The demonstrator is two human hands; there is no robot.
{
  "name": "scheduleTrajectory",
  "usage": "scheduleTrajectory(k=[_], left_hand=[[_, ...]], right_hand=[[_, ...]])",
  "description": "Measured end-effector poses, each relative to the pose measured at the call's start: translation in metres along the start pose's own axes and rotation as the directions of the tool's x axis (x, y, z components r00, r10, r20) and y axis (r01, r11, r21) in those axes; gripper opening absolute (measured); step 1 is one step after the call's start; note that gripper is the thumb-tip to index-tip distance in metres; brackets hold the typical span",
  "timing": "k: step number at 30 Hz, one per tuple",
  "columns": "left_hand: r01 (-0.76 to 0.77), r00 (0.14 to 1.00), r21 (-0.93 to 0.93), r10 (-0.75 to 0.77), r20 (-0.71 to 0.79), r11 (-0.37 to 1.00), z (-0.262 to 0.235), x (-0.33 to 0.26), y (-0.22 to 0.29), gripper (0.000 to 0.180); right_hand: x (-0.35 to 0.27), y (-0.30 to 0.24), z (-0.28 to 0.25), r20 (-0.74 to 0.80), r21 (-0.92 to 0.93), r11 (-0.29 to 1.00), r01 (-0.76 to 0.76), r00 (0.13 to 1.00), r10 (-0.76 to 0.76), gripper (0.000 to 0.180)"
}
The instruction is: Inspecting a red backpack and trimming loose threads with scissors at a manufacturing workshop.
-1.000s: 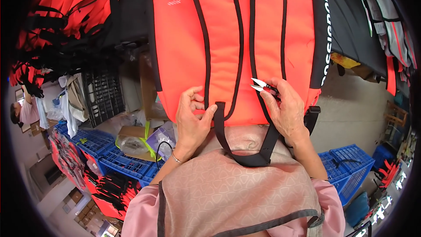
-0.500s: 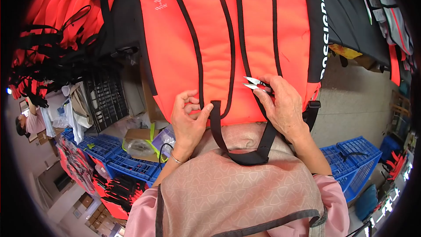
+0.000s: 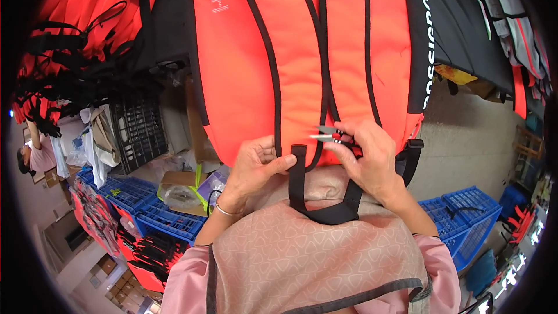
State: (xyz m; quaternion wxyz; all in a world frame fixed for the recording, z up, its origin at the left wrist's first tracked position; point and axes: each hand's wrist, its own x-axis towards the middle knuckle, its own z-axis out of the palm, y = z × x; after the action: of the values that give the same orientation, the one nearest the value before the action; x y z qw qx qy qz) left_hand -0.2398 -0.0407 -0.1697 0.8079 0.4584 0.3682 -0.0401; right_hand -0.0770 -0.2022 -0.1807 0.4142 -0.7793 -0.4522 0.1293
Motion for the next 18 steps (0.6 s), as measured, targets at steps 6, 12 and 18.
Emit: scheduleTrajectory(k=[6,12,18], left_hand=[[0.011,0.999,0.037,-0.01,-0.037,0.999,0.01,-0.005,0.003,0.034],[-0.016,0.999,0.04,0.018,-0.039,0.999,0.009,-0.004,-0.002,0.033],[-0.015,0.999,0.05,0.017,-0.041,0.999,0.008,-0.004,-0.003,0.025]], right_hand=[[-0.008,-0.012,-0.005,0.027,-0.31,0.912,0.27,0.961,-0.275,0.038],[-0.01,-0.012,-0.002,0.021,-0.356,0.89,0.284,0.955,-0.296,0.036],[-0.011,-0.012,-0.001,0.031,-0.367,0.888,0.276,0.958,-0.285,0.035]])
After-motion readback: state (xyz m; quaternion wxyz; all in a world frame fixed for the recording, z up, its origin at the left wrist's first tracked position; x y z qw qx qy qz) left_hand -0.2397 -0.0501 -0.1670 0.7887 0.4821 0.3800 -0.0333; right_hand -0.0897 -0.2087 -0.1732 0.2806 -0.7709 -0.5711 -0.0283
